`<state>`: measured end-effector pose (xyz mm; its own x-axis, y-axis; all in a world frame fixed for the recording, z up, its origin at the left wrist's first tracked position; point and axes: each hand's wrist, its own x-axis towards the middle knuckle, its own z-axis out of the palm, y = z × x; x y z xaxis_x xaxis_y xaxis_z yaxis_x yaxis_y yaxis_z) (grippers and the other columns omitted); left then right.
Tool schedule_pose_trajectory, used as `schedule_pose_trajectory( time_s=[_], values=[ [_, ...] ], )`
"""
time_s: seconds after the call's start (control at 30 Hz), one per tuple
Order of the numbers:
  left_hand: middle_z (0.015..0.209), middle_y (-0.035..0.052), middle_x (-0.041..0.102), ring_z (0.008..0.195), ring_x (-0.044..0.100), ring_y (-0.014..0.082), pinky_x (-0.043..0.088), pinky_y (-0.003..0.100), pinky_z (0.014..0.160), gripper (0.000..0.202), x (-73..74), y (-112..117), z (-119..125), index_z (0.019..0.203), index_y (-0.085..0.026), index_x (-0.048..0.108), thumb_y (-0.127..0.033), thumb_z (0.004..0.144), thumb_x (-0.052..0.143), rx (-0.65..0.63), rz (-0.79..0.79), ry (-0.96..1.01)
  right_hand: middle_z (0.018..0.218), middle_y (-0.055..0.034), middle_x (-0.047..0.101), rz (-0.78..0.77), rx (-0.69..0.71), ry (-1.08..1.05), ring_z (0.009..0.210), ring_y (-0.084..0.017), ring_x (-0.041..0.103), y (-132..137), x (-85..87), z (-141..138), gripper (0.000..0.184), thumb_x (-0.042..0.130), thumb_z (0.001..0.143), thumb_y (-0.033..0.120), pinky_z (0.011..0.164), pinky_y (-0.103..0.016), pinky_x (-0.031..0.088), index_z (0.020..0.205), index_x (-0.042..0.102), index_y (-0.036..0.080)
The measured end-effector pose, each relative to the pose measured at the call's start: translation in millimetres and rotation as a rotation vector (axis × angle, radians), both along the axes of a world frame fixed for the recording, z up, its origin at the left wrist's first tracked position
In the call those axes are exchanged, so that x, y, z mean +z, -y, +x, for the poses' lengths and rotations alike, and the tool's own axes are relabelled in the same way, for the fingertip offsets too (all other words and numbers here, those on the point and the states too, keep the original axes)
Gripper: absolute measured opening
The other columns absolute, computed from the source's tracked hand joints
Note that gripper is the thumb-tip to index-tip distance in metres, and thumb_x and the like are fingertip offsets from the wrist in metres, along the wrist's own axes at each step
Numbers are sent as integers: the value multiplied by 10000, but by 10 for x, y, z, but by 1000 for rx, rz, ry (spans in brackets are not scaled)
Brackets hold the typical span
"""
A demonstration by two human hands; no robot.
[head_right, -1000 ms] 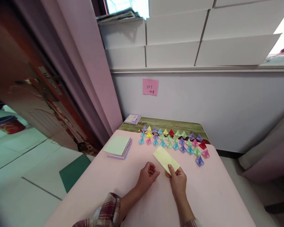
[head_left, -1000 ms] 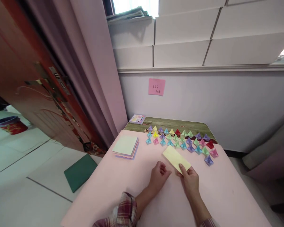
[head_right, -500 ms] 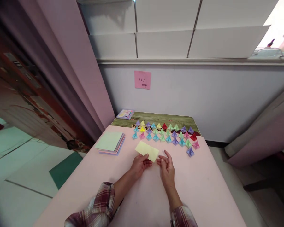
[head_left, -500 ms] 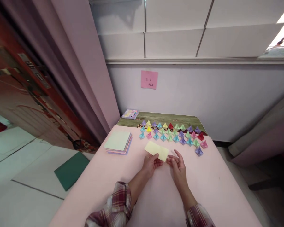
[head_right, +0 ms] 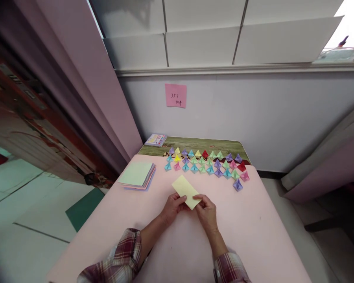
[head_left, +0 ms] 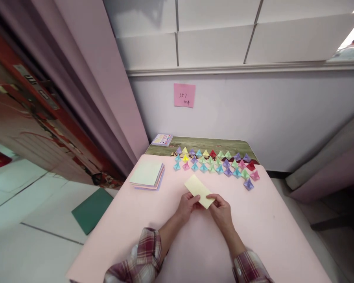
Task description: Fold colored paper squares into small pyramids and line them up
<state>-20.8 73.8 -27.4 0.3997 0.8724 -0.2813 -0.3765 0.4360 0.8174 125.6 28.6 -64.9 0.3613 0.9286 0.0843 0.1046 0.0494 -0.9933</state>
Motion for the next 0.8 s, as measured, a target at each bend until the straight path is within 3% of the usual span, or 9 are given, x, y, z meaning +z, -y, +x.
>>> schedule_pose_trajectory(
  time_s=[0.1, 0.3, 0.47, 0.53, 0.63, 0.8],
  values=[
    [892, 135, 720, 752, 674, 221, 554, 353, 689, 365, 2, 18, -3, 953, -77, 690, -349, 716, 746, 26, 13, 61, 673, 13, 626, -10, 7, 37, 495, -103, 464, 19, 18, 12, 192, 641, 719, 296, 474, -211, 397, 865, 677, 177],
    [1026, 162, 710, 940, 669, 274, 528, 425, 860, 353, -16, 20, -27, 1008, -88, 674, -299, 732, 733, 67, -23, 159, 913, -57, 683, 56, 72, 85, 715, -173, 604, 27, 99, -21, 201, 623, 743, 317, 623, -260, 494, 881, 687, 187],
    [1075, 172, 698, 1010, 652, 288, 503, 447, 916, 390, -2, 31, -32, 1043, -92, 666, -296, 721, 749, 86, -24, 190, 992, -77, 685, 51, 46, -111, 860, -204, 646, 48, 222, -5, 441, 547, 841, 377, 729, -303, 529, 1240, 539, 187],
    [1080, 177, 696, 1012, 653, 292, 496, 455, 927, 400, 6, 37, -27, 1047, -89, 666, -310, 725, 751, 93, -19, 188, 1039, -84, 672, 42, 55, -215, 871, -204, 653, 57, 260, 16, 455, 487, 890, 408, 745, -319, 536, 1294, 480, 199],
    [1097, 187, 688, 1026, 647, 299, 482, 469, 946, 404, 12, 44, -22, 1053, -78, 666, -323, 741, 740, 82, 1, 193, 991, -84, 680, 19, 62, -251, 800, -204, 659, 48, 246, 17, 415, 534, 868, 467, 696, -313, 542, 1171, 559, 185],
    [1097, 188, 688, 1042, 637, 299, 479, 469, 948, 372, 7, 49, -22, 1048, -70, 673, -300, 760, 723, 71, 32, 195, 655, -16, 650, -4, 9, -123, 552, -151, 579, 10, 115, -53, 368, 679, 748, 505, 494, -234, 466, 905, 635, 175]
  ],
)
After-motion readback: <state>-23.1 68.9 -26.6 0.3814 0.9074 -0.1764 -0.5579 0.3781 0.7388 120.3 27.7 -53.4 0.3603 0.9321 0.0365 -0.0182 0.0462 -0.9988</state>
